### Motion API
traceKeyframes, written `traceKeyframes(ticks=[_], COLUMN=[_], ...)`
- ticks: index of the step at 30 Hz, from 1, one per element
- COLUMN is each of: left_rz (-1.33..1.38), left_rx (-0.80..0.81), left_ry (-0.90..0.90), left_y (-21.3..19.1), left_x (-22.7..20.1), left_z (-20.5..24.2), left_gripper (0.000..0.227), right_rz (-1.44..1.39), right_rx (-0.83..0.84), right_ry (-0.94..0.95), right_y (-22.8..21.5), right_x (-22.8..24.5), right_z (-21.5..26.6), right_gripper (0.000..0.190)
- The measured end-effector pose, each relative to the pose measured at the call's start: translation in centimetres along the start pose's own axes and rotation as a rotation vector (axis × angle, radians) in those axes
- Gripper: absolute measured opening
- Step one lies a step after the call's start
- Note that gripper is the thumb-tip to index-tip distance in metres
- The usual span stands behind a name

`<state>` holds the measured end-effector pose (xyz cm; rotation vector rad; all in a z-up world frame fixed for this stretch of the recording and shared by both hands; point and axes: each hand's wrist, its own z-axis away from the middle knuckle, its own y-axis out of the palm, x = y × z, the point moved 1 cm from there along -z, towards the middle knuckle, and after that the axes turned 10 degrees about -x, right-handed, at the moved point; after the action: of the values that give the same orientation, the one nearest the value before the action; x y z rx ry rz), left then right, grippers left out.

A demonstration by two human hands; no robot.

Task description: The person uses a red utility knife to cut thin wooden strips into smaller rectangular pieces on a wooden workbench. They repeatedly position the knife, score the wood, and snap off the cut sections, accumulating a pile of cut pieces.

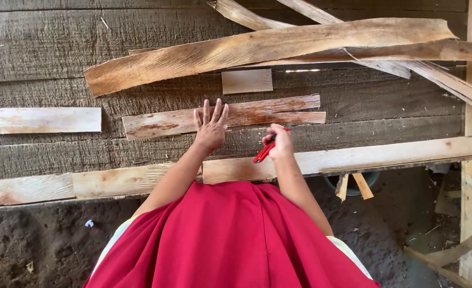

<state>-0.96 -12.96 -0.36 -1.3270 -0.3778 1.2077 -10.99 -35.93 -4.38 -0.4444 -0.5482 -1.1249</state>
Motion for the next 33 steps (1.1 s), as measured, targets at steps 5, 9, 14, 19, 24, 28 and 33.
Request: traceKeyframes(ticks=[5, 9, 14, 19, 24, 28, 33], left_rz=[0.034, 0.085, 0.081, 0.051, 0.055, 0.092, 0.412], left_rx=[-0.040, -0.099, -0.100, -0.106, -0.136, -0.144, -0.523], left_ry=[-0.098, -0.258, -0.234, -0.234, -0.226, -0.194, -0.149], left_y=[-0.1, -1.5, -3.1, -1.7, -1.0, -1.1, 5.4], left_x=[-0.4, -0.3, 1.0, 1.4, 1.8, 2.4, 7.4], left_z=[-0.3, 0.2, 1.5, 1.1, 0.9, 1.1, -1.3], left_gripper=[0.075, 0.099, 0.100, 0.101, 0.101, 0.102, 0.076], right_rz=[0.579, 1.208, 1.473, 1.628, 1.692, 1.710, 1.137], right_rx=[0.211, 0.286, 0.334, 0.371, 0.390, 0.378, -0.022], right_ry=[-0.746, -1.285, -1.185, -1.072, -1.298, -1.497, -2.381], right_y=[5.4, 8.5, 12.3, 13.7, 12.8, 12.0, 11.2], right_x=[3.2, 5.3, 7.7, 9.0, 9.1, 5.7, 6.6], right_z=[4.8, 2.3, 3.3, 0.7, 2.5, -6.1, -3.8], right_gripper=[0.019, 0.035, 0.054, 0.064, 0.050, 0.046, 0.035])
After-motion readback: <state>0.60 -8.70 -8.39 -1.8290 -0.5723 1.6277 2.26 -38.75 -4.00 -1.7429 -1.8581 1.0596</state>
